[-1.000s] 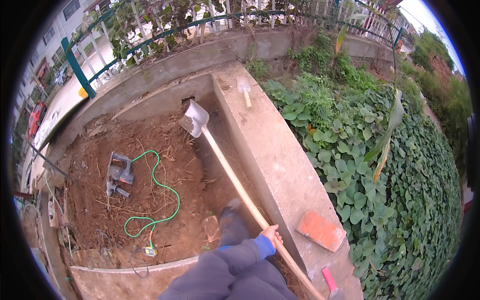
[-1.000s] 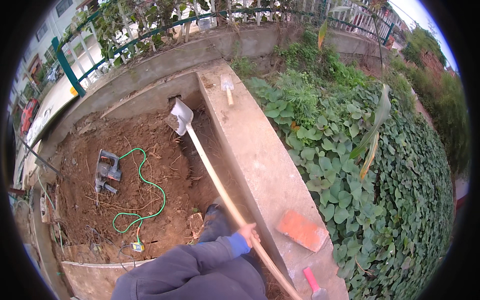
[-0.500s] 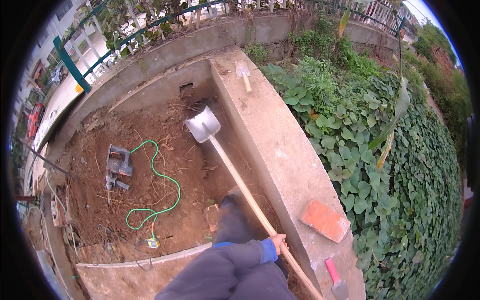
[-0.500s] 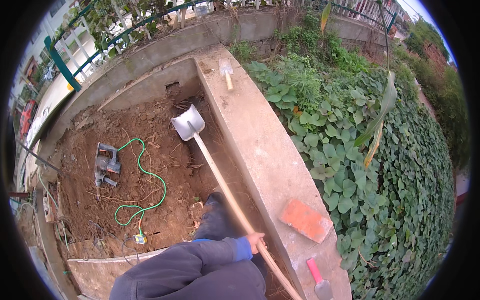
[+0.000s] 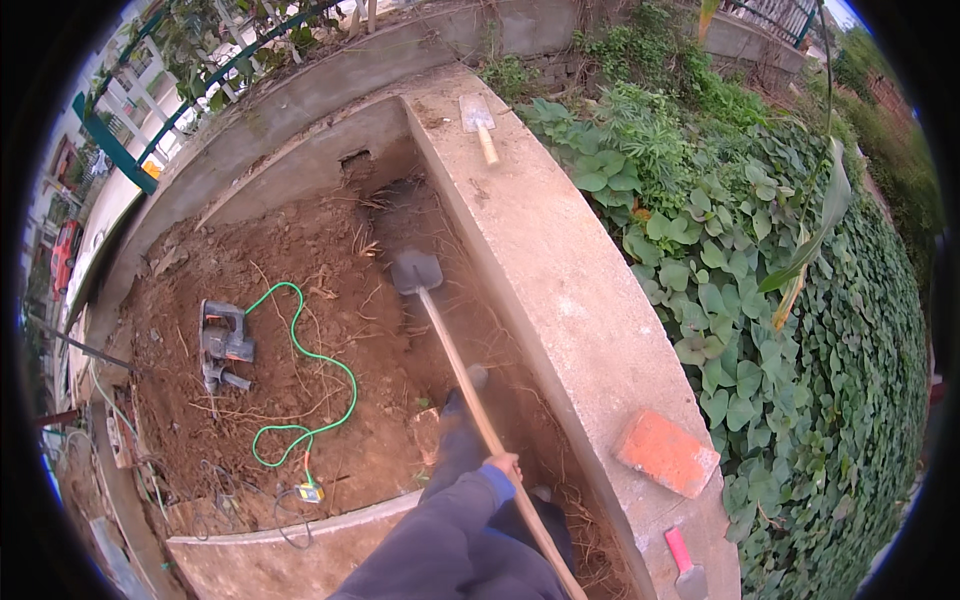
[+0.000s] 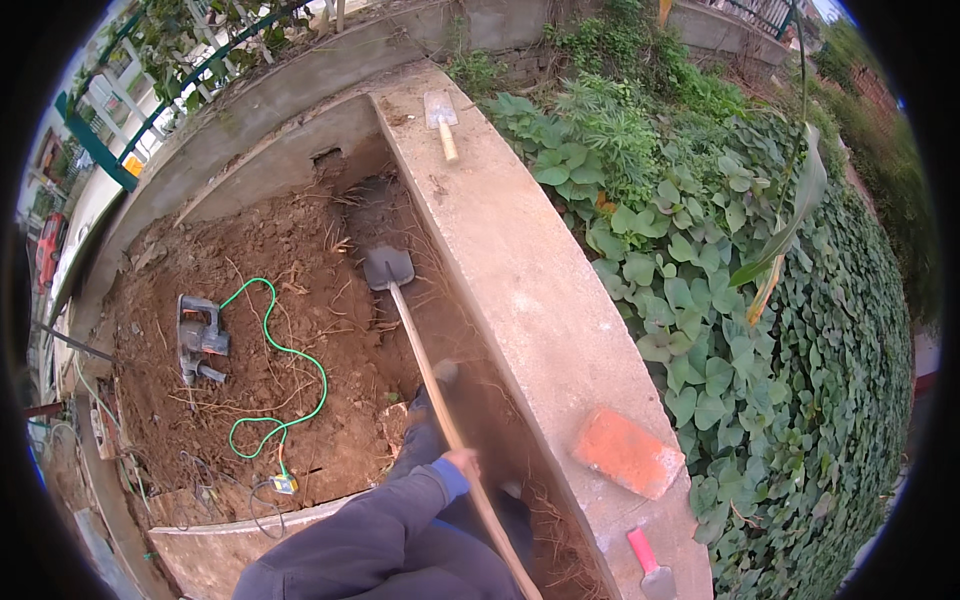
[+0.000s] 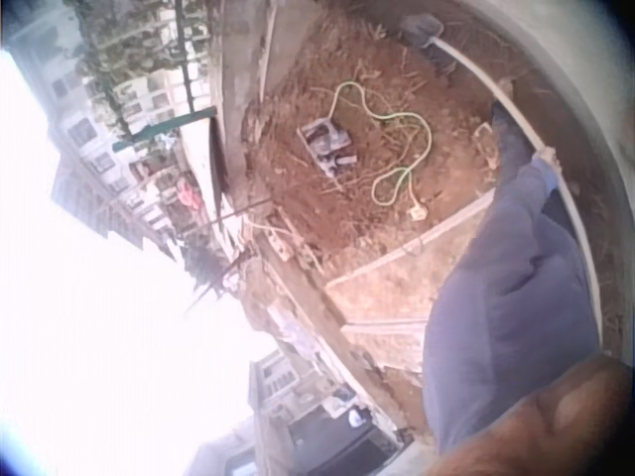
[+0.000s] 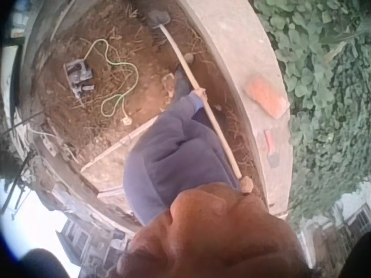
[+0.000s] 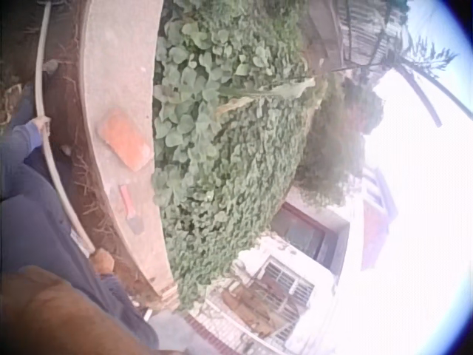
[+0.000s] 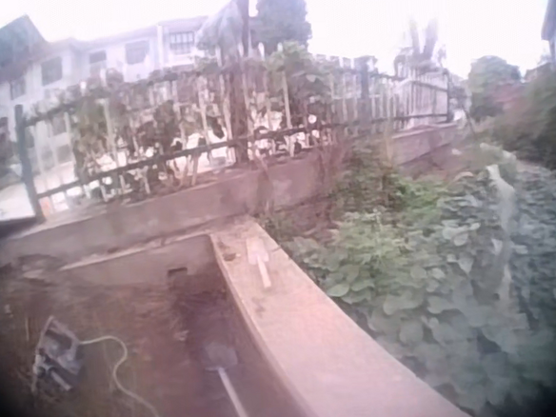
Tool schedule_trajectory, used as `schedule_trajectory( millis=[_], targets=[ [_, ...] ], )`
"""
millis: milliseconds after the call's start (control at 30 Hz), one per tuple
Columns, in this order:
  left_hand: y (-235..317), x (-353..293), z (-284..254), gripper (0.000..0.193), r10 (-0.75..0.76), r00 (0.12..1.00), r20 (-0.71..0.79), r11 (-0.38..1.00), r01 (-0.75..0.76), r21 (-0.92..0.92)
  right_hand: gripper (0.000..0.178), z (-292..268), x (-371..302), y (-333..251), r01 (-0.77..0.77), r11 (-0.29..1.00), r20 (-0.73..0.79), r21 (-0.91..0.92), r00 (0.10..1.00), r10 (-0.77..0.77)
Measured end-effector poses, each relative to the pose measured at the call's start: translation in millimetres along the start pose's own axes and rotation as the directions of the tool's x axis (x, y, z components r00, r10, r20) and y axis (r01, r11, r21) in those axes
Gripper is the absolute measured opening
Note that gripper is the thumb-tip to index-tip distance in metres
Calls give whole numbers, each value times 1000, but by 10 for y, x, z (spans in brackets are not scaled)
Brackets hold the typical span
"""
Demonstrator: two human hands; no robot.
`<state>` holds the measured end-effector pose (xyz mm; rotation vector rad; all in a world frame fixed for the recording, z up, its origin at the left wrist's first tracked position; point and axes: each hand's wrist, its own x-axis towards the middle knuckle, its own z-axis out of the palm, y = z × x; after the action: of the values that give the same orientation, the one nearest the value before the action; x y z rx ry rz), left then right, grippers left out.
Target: The person uses a jackhammer to break concrete and soil inside a pit, then switches to a shovel to clear debris. The person repeatedly alternates between drilling and shoveling to remove material from the pit.
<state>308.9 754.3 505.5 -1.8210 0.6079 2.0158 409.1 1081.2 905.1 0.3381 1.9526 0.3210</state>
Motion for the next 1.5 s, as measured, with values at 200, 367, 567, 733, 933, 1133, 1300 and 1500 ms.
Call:
schedule_trajectory(
  millis=[200, 367, 567, 733, 933, 1133, 1300, 1500],
  targets=[
    [609, 283, -175, 26, 60, 997, 48, 985, -52, -165, 30, 343, 653, -734, 55, 966, -15, 254, 998, -53],
    [-281, -192, 269, 29, -78, 996, -39, 978, 69, -197, 33, 879, 741, 527, 229, 973, -213, 30, 952, -218],
    [-872, -735, 761, 22, -201, 977, -68, 973, 192, -126, 29, 188, 177, 999, 136, 982, -155, 129, 981, -116],
    [636, 82, 287, 28, -46, 998, -40, 994, 41, -105, 25, 174, 609, -297, 238, 967, -99, 90, 968, -229],
    [517, 195, 243, 27, 20, 999, -31, 995, -23, -100, 25, 564, 962, -338, 287, 952, -261, 109, 932, -251],
    [746, 258, 348, 31, 36, 998, -54, 995, -41, -90, 27, 550, 977, -430, 215, 975, -278, 61, 941, -190],
    [509, 243, 358, 26, 28, 999, -17, 998, -29, -49, 26, 597, 1033, -371, 213, 976, -312, 47, 931, -188],
    [-89, -109, 400, 25, -72, 995, -67, 995, 67, -72, 25, 988, 976, 394, 209, 976, -299, 62, 937, -182]
  ],
)
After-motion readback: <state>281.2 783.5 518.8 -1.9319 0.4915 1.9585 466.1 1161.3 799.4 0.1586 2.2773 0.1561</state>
